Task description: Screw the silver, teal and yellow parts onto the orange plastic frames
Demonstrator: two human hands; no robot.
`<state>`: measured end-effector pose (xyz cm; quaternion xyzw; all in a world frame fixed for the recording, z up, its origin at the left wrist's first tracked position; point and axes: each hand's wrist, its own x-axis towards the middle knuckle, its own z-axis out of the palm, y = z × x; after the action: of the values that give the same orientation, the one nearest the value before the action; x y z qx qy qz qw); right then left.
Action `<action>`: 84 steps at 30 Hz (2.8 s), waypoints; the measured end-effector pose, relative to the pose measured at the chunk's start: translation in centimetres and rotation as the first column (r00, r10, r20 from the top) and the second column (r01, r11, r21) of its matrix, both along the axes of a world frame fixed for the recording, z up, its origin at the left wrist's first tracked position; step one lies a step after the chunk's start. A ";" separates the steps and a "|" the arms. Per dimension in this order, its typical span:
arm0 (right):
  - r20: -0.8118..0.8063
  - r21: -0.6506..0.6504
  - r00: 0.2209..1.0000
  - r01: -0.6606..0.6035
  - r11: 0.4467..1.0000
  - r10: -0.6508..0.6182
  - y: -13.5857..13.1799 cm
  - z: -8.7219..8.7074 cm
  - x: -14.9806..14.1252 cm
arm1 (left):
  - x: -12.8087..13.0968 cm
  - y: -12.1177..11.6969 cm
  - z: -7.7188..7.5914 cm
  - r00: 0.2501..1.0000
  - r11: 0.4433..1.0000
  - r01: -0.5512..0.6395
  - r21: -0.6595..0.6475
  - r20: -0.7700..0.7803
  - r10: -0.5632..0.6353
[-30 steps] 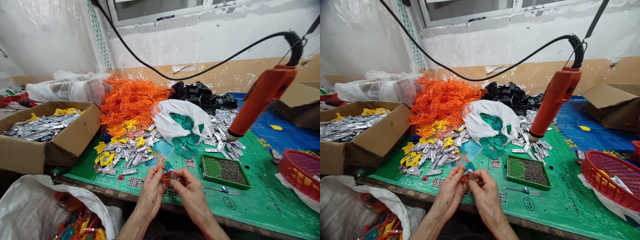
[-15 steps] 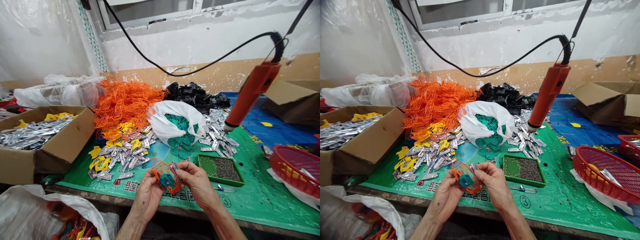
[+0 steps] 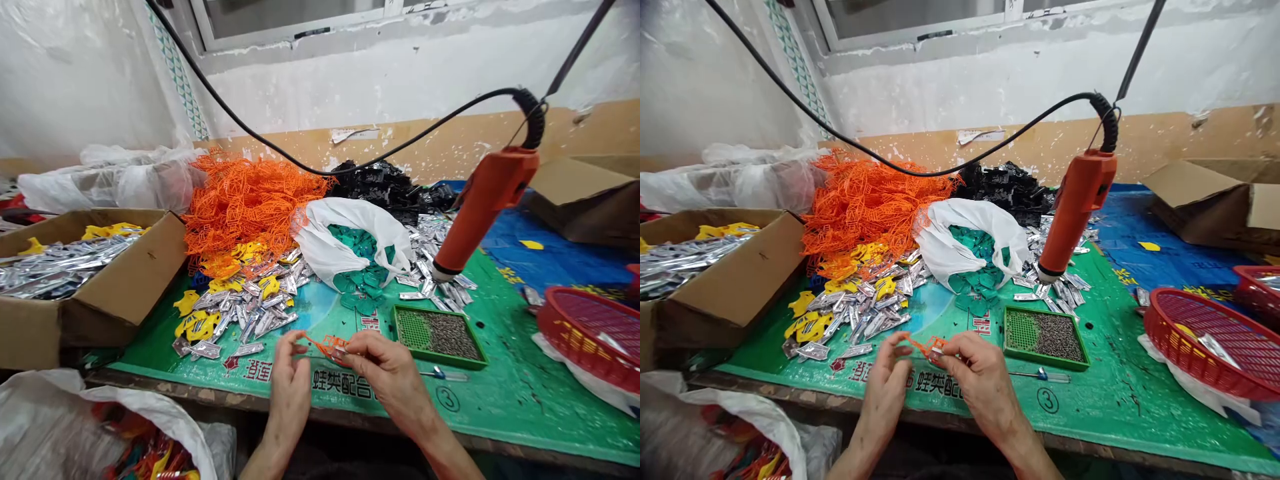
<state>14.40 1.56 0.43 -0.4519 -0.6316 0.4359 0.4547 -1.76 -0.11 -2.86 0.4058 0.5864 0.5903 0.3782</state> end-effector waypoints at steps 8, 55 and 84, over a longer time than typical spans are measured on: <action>0.241 0.423 0.970 -0.105 0.900 0.000 -0.5 -0.5 0.1 | -0.8 -0.5 3.8 0.613 0.833 0.553 0.017 -0.686 -0.393; 0.287 0.821 0.882 -0.025 0.570 -0.375 -4.4 -0.7 1.0 | -2.6 -2.4 3.0 0.484 0.605 0.733 0.310 -0.863 -0.144; 0.347 0.866 0.820 -0.095 0.491 -0.454 -4.2 -2.5 1.6 | -1.4 -3.7 2.4 0.629 0.684 0.568 0.458 -0.777 -0.002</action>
<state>16.04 -2.65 -2.09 -0.3363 -0.8078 -0.1309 0.4660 -3.15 -3.77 -0.48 0.8054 0.3538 0.4740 0.0378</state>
